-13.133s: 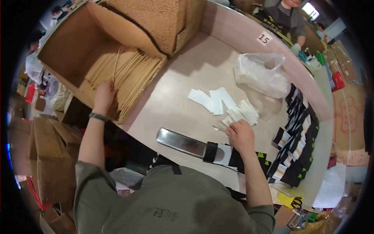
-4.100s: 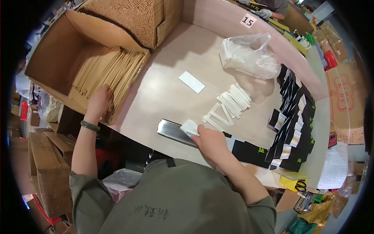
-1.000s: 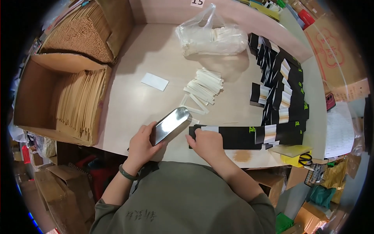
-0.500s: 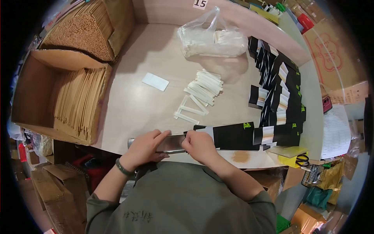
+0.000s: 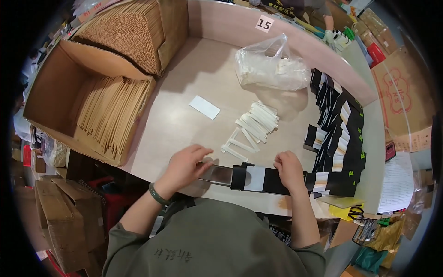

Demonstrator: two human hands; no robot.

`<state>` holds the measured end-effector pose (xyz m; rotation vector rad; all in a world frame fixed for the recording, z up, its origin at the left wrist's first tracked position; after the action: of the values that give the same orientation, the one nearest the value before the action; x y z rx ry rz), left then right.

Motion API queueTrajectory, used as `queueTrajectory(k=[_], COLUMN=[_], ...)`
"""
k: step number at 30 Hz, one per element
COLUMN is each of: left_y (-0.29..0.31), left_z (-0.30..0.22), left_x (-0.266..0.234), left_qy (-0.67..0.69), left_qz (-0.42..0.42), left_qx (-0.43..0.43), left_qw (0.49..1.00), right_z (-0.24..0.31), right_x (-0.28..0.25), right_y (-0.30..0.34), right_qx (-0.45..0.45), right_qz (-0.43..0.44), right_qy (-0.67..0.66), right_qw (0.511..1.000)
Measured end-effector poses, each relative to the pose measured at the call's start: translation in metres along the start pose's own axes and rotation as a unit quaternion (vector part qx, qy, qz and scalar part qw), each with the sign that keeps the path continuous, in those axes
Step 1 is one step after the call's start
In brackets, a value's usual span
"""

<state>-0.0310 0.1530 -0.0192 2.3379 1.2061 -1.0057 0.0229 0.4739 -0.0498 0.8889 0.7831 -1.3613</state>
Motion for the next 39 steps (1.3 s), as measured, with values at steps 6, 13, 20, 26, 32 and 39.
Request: queueTrajectory(k=[6, 13, 20, 26, 32, 39], left_y=[0.012, 0.035, 0.234, 0.481, 0.196, 0.097], left_z=[0.014, 0.004, 0.085, 0.126, 0.078, 0.179], left_x=[0.028, 0.052, -0.025, 0.061, -0.110, -0.162], left_qy=[0.172, 0.543, 0.184, -0.337, -0.149, -0.205], left_qz=[0.036, 0.006, 0.074, 0.135, -0.305, -0.139], left_qx=[-0.065, -0.165, -0.422, -0.246, -0.254, -0.333], left_qw=[0.982, 0.823, 0.885, 0.898, 0.906, 0.910], right_z=[0.007, 0.160, 0.081, 0.125, 0.149, 0.173], right_x=[0.003, 0.057, 0.032, 0.049, 0.084, 0.063], right_y=[-0.003, -0.003, -0.047, -0.108, -0.180, -0.084], right_qx=[-0.072, 0.004, -0.102, -0.105, -0.151, -0.280], right_qz=[-0.045, 0.188, -0.033, -0.017, -0.030, 0.122], right_qy=[0.020, -0.462, 0.010, -0.102, 0.083, 0.047], right_qw=[0.996, 0.867, 0.994, 0.989, 0.985, 0.951])
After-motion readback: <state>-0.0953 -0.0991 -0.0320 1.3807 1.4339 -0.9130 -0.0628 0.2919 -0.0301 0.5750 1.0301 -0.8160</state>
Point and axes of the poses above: each hand's wrist, its own y-axis away from the middle knuckle, its own x-axis out of the palm, z = x × y, the point moved 4 cm from there along -y, towards the middle knuckle, and after that the axes turned 4 degrees about z, right-handed, at the moved point
